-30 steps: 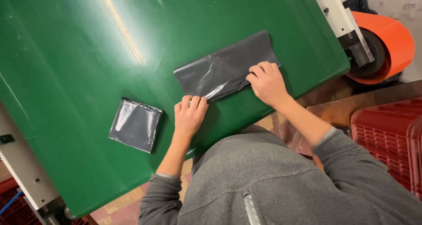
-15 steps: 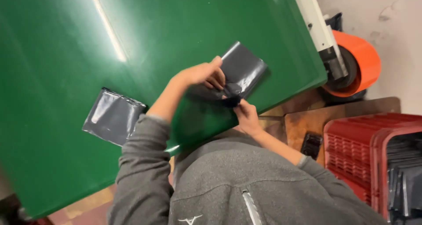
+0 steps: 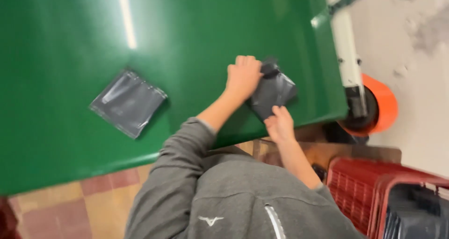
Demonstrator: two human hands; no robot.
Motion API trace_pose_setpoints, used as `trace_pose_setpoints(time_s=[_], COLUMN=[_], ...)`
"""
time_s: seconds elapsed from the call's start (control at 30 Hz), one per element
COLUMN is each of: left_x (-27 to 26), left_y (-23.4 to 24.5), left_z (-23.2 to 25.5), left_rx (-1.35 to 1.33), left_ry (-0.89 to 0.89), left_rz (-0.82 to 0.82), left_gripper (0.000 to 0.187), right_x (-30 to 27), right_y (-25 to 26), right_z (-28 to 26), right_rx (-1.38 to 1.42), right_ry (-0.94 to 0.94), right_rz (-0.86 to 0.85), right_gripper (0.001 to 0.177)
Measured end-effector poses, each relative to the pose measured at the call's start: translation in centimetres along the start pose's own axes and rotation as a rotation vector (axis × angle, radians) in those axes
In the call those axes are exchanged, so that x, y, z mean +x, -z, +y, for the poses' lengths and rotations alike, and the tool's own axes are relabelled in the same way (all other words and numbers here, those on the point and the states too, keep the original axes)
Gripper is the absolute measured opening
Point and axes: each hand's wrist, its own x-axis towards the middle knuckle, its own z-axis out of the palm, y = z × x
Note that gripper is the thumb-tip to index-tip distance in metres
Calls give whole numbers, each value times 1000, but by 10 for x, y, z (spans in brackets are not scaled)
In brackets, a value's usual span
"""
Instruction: Folding and stacking black plastic bags on a conveyor belt and placing them into a crate.
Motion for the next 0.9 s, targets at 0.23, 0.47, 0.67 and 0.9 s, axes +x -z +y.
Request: trace_pose_setpoints(time_s=[0.23,0.47,0.67,0.9], left_x=[-85,-154,-180,-183], left_y=[100,233,175,161], left_z=[-56,-223,-328,-327], left_rx=[-398,-196,-144,14], left_ry=[-194,160,231,120], left_rz=[286,116,24,185], left_gripper=[22,30,38,47], right_x=[-52,-52,-51,-39], right_y=[-236,-397,-438,-413], right_z=[-27,97,161,173], right_rx=[-691,-581,-680,-842], right_ry=[317,216,99,164], right_rz=[107,-225,-264,-268], right_gripper=[43,58,57,62])
